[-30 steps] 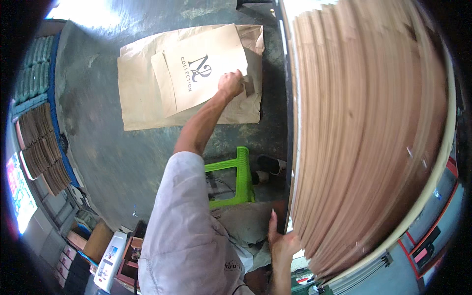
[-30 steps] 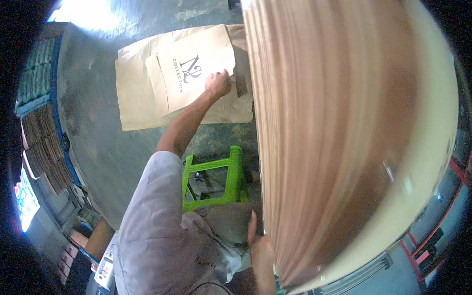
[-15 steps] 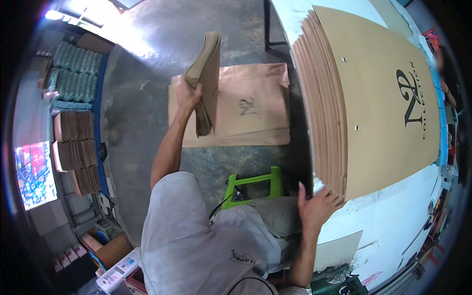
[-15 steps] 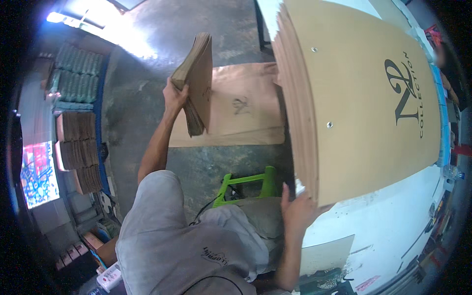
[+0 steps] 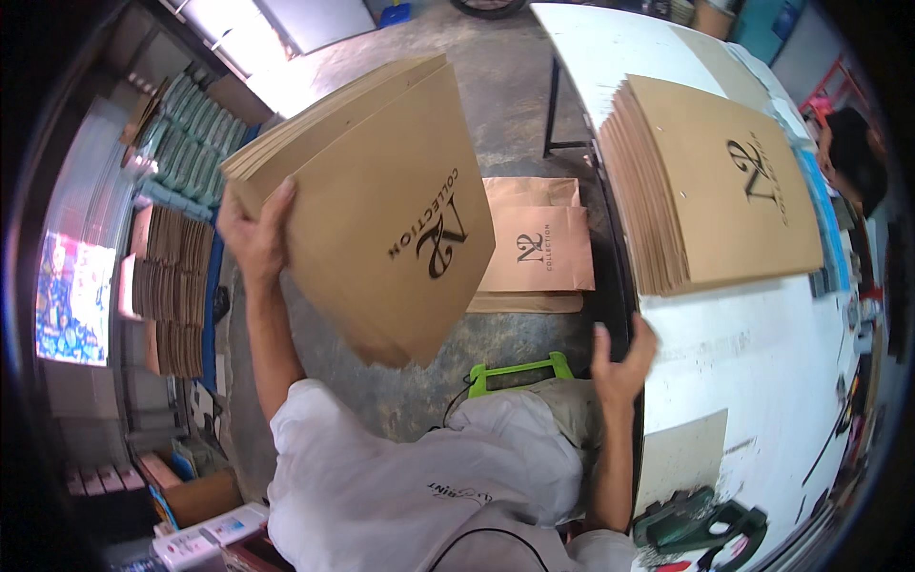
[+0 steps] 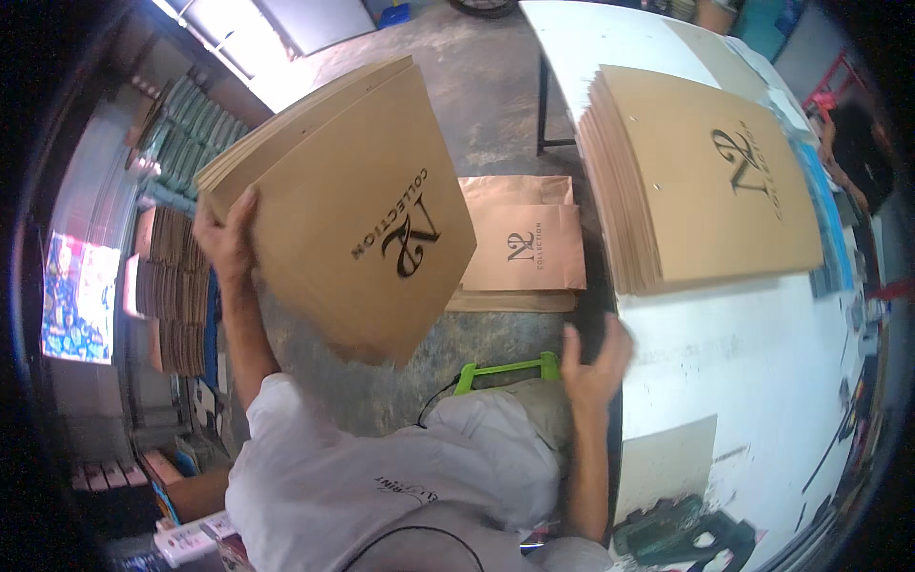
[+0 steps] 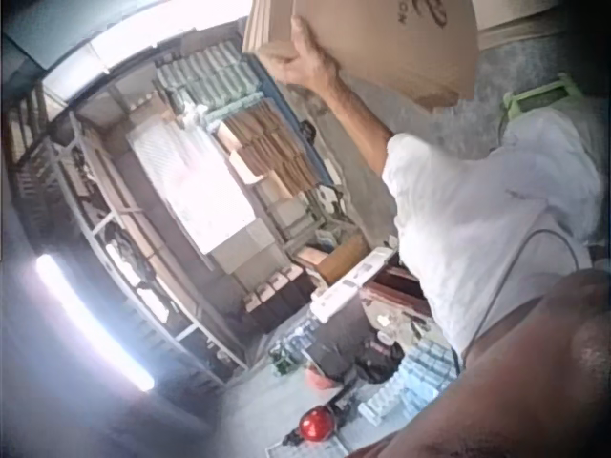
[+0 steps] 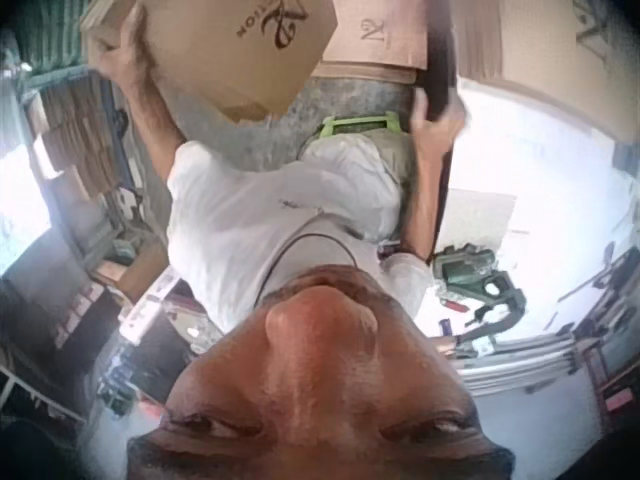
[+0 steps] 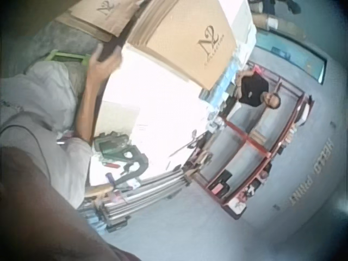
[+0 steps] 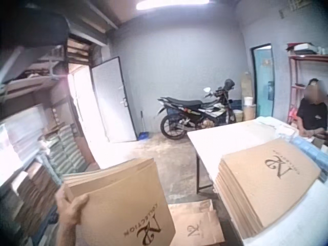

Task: The person repeatedly places flat cardboard pieces under a green manual hole puncher, pulls the handle to create holes, and stacks the finished pieces. The person handles the cardboard and the puncher by hand throughout the task.

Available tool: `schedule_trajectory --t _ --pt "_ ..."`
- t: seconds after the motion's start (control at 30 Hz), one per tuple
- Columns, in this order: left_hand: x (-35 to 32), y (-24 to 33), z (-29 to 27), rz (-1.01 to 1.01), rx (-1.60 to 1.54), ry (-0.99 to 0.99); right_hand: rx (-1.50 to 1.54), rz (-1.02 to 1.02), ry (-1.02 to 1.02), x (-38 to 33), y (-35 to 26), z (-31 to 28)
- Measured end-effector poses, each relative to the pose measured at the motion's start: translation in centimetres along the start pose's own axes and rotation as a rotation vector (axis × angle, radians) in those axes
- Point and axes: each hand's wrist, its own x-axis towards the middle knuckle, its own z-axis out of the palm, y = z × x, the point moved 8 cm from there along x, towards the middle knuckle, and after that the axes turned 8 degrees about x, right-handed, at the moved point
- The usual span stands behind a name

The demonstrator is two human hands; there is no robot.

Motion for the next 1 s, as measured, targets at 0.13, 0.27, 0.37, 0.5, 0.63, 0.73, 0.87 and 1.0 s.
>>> schedule_trajectory --t 0.13,0.27,0.37,0.5,0.63,0.73,0.87,1.0 --pt "-0.6 2.3 -5.5 -0.02 -0.078 0.044 0.309 0.009 -0.131 0.2 -3.1 3.0" --pt "0.3 0.5 -9.6 0.001 -0.142 0.137 0.639 0.011 -0.195 -0.1 -1.1 2.8" --pt "1.5 -0.2 -8.4 0.039 -0.237 0.209 0.863 -0.068 -0.346 -2.4 -3.0 -1.7" --pt "5.8 2.3 -2.2 0.148 -0.467 0.109 1.085 0.07 -0.289 -8.4 -3.8 -7.4" --pt "7.1 13.1 9.9 0.21 -0.66 -0.427 1.399 0.28 0.182 -12.1 -3.3 -11.3" --pt "-3.1 26.2 21.3 0.195 -0.638 -0.871 1.337 0.345 0.494 -15.0 0.0 -14.5" --pt "-8.5 27.2 29.0 -0.093 -0.803 -1.066 1.149 0.392 0.649 -18.9 1.3 -17.2" --pt "-14.3 25.2 34.7 -0.064 -0.753 -1.098 0.842 0.507 0.596 -23.0 3.5 -19.4"
